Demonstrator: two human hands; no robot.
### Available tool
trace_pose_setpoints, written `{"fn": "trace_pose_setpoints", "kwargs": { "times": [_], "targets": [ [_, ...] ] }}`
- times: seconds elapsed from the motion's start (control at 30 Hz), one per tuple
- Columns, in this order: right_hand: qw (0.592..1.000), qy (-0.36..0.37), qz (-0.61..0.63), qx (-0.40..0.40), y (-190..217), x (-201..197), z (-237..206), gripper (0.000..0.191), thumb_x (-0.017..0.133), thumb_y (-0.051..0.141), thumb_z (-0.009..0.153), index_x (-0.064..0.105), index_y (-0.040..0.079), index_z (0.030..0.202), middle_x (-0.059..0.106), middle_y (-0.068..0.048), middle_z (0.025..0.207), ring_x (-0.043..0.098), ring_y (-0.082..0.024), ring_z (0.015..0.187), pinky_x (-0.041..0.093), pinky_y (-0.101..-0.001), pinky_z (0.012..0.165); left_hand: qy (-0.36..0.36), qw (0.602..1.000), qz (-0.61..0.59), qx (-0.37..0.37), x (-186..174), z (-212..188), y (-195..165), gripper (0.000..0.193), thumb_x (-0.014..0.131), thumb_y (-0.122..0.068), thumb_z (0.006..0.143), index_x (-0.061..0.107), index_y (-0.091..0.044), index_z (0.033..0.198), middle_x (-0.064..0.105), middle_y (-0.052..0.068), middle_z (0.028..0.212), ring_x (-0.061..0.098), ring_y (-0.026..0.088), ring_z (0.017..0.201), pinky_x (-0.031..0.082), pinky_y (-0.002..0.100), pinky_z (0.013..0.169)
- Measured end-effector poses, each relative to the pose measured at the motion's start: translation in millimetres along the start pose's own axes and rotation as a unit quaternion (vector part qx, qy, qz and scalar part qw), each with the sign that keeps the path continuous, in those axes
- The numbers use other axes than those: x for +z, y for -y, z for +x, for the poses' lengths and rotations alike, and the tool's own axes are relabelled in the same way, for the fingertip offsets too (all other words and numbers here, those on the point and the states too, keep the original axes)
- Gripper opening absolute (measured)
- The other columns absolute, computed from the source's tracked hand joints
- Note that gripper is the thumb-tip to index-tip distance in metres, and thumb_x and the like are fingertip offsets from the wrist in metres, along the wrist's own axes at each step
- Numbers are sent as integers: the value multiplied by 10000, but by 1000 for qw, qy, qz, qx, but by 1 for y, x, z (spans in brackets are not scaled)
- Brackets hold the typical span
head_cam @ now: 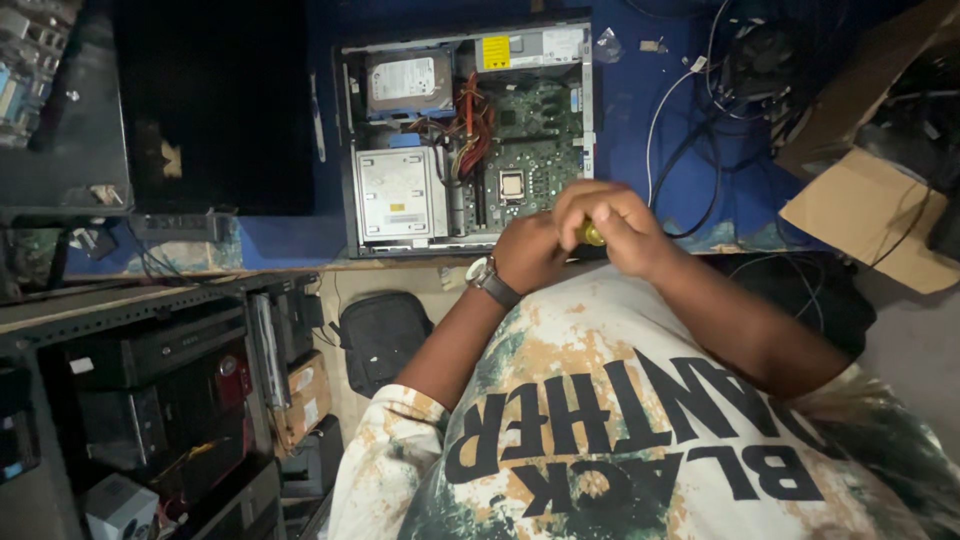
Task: The person uses a yellow screwdriver to remove screws from a computer case, detaches a fan, and places it on the table. They continue to unscrew and remove additional components from the motherboard area.
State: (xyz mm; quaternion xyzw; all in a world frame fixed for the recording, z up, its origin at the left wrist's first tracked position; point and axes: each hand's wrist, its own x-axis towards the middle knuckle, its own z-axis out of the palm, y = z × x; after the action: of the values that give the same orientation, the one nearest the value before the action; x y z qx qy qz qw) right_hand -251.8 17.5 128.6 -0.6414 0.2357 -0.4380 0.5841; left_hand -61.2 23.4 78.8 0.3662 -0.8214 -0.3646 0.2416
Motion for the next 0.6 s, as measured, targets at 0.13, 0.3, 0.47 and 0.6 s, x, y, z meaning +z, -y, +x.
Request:
{"fn": "trace_pose_setpoints", "kwargs": {
  "times": [0.13,0.3,0.47,0.6],
  "targets": [
    [995,-95,12,26,9,0,-7,490,424,469,1154,595,14,1090,609,-110,1101,583,-187,1028,475,-334,971,-65,998,-3,12,0,1,-5,135,765,-162,872,715,-85,971,739,117,935,717,333,823,562,433,710],
    [987,-151,9,56,7,-23,-27,349,484,332,1145,581,0,1094,601,-111,1140,603,-174,1008,501,-334,945,-97,995,-7,7,-9,3,-16,113,744,-148,885,732,-106,989,768,78,1041,750,282,890,595,378,753],
    [972,-209,30,100,-6,-40,-55,268,499,242,1142,588,-2,1073,612,-113,1128,611,-169,992,507,-321,937,-93,995,-12,-23,-18,3,-26,107,762,-156,891,744,-101,981,772,80,1038,750,275,858,592,365,727],
    [960,-242,43,131,-16,-45,-72,252,501,224,1138,594,2,1062,624,-113,1119,611,-167,977,503,-312,917,-109,994,-26,-11,-27,0,-34,93,763,-124,884,746,-107,973,774,75,1037,757,270,882,600,358,748]
  ]
}}
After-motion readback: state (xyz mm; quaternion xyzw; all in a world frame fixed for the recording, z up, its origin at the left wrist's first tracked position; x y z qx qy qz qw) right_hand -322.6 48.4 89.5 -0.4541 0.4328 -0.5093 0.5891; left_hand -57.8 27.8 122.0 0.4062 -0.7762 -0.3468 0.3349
